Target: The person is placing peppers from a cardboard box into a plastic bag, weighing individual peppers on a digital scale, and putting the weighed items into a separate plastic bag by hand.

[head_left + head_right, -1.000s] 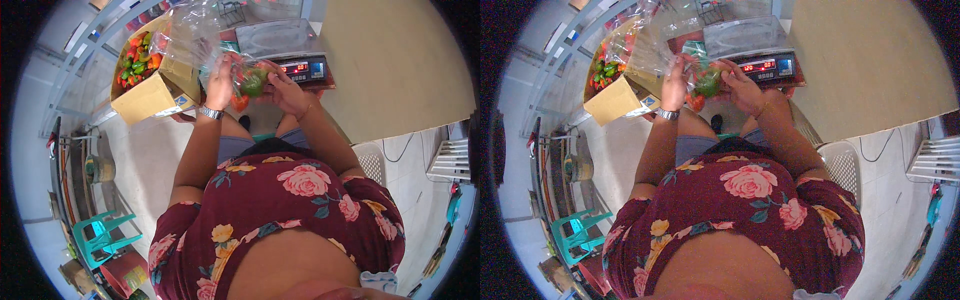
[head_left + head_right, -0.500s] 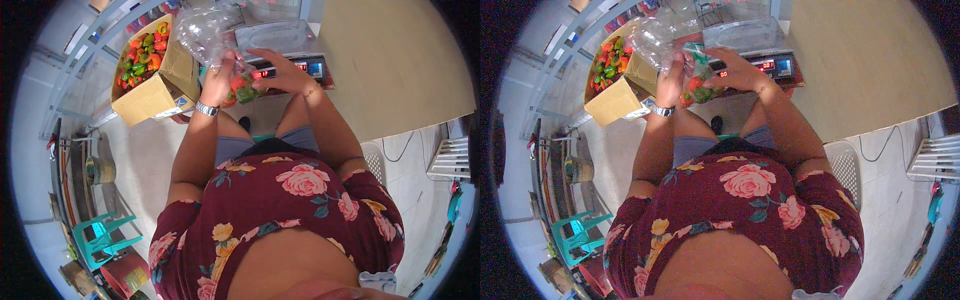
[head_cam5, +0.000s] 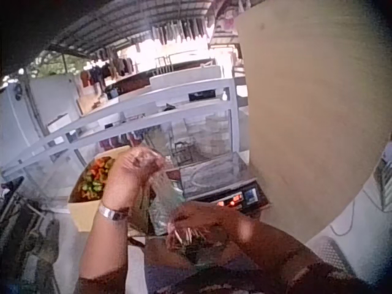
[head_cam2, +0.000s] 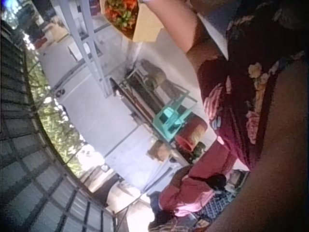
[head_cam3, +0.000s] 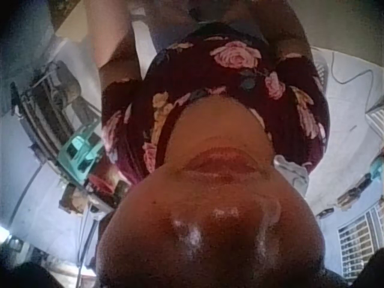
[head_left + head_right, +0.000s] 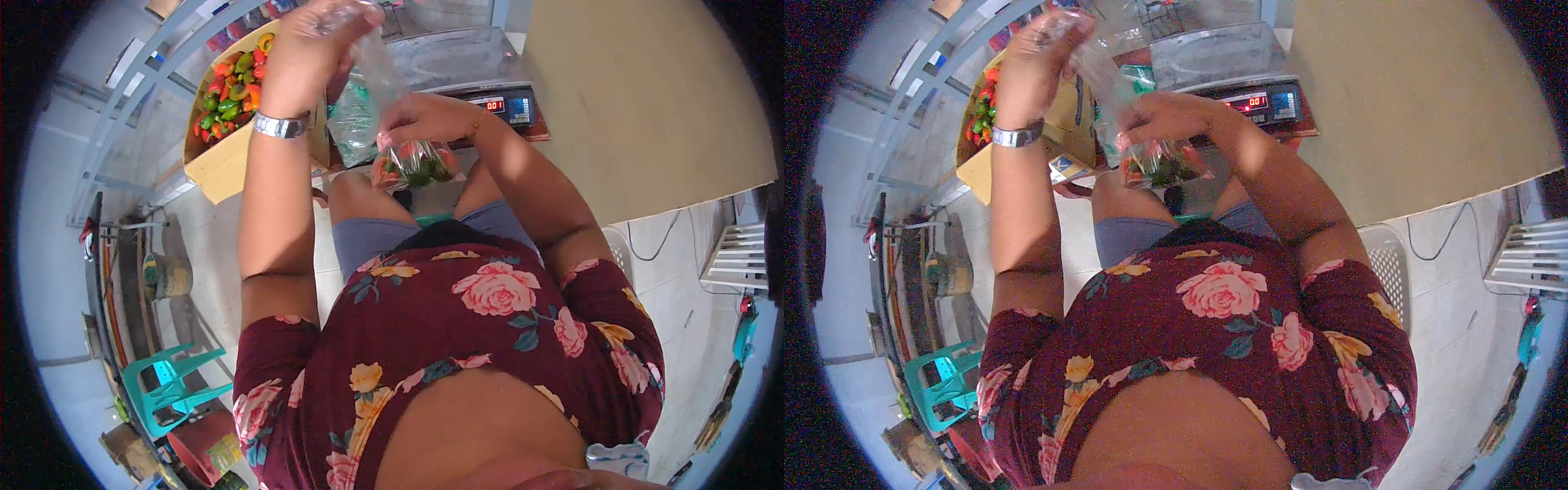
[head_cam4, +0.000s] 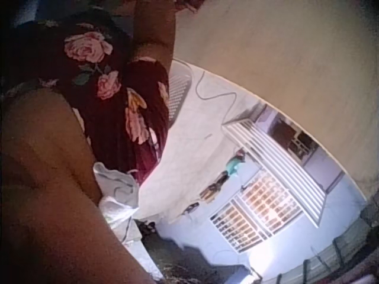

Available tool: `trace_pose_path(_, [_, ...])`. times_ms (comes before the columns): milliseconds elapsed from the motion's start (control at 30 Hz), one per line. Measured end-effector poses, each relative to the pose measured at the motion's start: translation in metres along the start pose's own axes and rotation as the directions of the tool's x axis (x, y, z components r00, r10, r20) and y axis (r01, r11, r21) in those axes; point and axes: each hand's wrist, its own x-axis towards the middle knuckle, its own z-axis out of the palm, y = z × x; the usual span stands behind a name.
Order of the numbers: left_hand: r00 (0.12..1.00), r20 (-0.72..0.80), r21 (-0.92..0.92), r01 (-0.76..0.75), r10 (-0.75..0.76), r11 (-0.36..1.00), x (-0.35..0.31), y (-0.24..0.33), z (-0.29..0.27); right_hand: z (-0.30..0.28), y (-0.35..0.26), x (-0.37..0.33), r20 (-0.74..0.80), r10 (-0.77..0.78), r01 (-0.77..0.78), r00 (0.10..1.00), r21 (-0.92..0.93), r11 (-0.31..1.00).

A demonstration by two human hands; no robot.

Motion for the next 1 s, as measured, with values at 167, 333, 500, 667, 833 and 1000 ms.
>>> trace_pose_path(167, [0.972,-0.172,-0.773,-0.233,0.158,0.589,-0.005,-0.048,-0.014,-0.006,-0.003,-0.013,-0.134,0.019,0.001,0.991,0.145,0.989])
trace_pose_path(333, [0.962,0.270,-0.671,0.164,0.032,0.723,-0.043,-0.113,0.031,-0.016,-0.026,-0.011,-0.153,-0.088,0.099,0.984,0.062,0.993])
trace_pose_path(500, [0.911,0.408,-0.744,0.291,0.064,0.602,-0.048,-0.111,0.041,-0.038,-0.070,-0.010,-0.103,-0.151,0.143,0.983,-0.079,0.987])
trace_pose_path(667, [0.941,0.338,-0.682,0.269,-0.033,0.680,-0.043,-0.099,0.052,-0.058,-0.077,-0.002,-0.095,-0.307,0.155,0.947,-0.702,0.695])
trace_pose_path(833, [0.972,0.229,-0.569,0.096,0.045,0.817,-0.036,-0.099,0.068,-0.058,-0.078,0.003,-0.231,-0.205,-0.010,0.951,-0.687,0.726])
trace_pose_path(1000, [0.983,0.163,-0.382,0.146,-0.089,0.912,-0.050,-0.080,0.077,-0.056,-0.052,-0.002,-0.158,-0.480,0.418,0.863,-0.309,0.854])
